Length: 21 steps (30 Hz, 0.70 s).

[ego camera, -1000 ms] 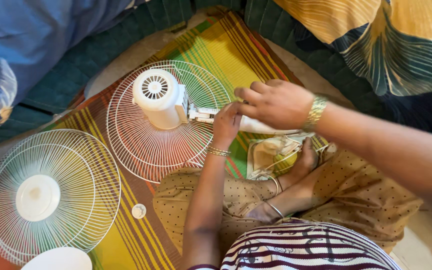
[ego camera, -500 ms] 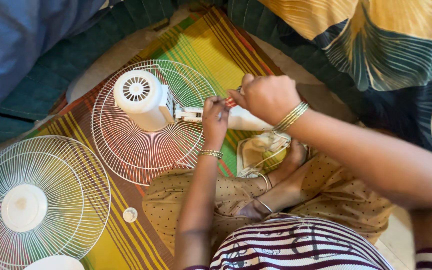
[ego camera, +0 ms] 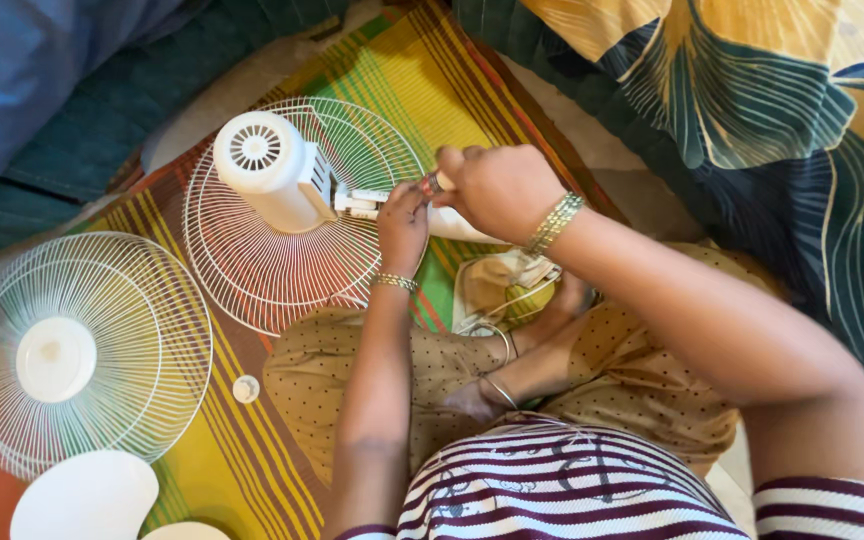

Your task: The person uses a screwdriver to unscrew and remove the back cover of a white table fan. They then remove the fan blades and the front grill, placing the parts on the floor beside them.

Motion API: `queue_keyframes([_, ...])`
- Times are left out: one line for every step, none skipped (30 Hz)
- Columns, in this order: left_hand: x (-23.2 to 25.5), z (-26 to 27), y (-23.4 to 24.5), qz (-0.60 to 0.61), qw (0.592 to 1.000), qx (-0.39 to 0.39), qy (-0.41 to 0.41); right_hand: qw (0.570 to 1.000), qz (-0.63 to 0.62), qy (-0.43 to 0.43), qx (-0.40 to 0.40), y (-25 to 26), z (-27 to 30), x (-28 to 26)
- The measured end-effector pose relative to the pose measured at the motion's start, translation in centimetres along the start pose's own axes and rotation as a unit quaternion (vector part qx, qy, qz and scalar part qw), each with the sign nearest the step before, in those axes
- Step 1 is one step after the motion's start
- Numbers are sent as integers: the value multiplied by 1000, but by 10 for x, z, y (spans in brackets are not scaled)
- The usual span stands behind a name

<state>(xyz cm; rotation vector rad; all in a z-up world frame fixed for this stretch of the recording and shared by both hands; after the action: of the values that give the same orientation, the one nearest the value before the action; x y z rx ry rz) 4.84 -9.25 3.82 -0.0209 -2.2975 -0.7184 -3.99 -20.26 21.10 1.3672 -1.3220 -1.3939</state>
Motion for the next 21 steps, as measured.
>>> queue_keyframes([-2,1,0,10,1000,-15,-3,999,5,-31,10,-2,-3,1])
queue_keyframes([-3,-2,-2,21,999,-28,-9,998,11,-61,24,-3,-7,2])
queue_keyframes([-4,-3,-5,32,999,-42,-16,995,17,-92,38,-2,-11,3])
queue_keyframes([-7,-4,-8,23,999,-44,-11,991,23,-116,57,0,-14,2])
queue_keyframes([-10,-5,-10,15,999,-47,-5,987,29,-139,77,3,-19,1])
queue_keyframes([-13,-3,-10,6,999,-49,3,982,33,-161,94,7,-20,1])
queue_keyframes([-15,-3,-10,6,999,-49,-2,985,30,-156,68,4,-22,-1])
queue_keyframes([-17,-3,-11,9,999,-50,-8,987,28,-153,41,3,-25,0])
queue_keyframes([-19,-4,-11,11,999,-52,-14,988,26,-150,14,0,-26,0])
queue_keyframes([-20,-5,-11,7,998,-52,-23,995,3,-68,79,15,-21,-12])
queue_keyframes([-23,-6,-9,2,998,-53,-33,989,-21,14,143,30,-11,-21])
queue_keyframes([-24,-1,-10,-1,998,-55,-38,974,-44,95,201,41,5,-27])
queue_keyframes([-29,0,-12,7,997,-66,-34,972,-65,135,180,39,10,-26])
queue_keyframes([-35,0,-14,14,997,-77,-29,968,-85,175,157,38,13,-25])
queue_keyframes([-40,2,-17,22,996,-88,-24,962,-106,215,134,35,16,-27])
queue_keyframes([-43,3,-20,43,995,-86,-11,976,-82,162,119,27,10,-22])
queue_keyframes([-46,5,-22,64,994,-83,2,987,-58,109,103,19,8,-18])
queue_keyframes([-49,6,-24,84,993,-82,13,994,-33,55,89,13,4,-11])
queue_keyframes([-47,5,-24,53,995,-80,-5,996,-32,29,82,11,1,-6])
queue_keyframes([-44,3,-24,22,996,-77,-25,997,-31,3,76,11,-5,2])
queue_keyframes([-40,2,-25,-9,996,-75,-45,997,-29,-23,70,10,-10,8])
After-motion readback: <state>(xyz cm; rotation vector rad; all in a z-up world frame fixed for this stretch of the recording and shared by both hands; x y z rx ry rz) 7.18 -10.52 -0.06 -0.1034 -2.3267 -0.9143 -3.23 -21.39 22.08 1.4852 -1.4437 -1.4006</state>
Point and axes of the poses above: each hand's wrist, its own z-axis away from the middle knuckle, its own y-axis out of the back of the hand, x = y × z, the point moved 9 cm from there along -z, towards the middle knuckle, and after that the axes turned 11 degrees about -y, right-handed, at the moved point
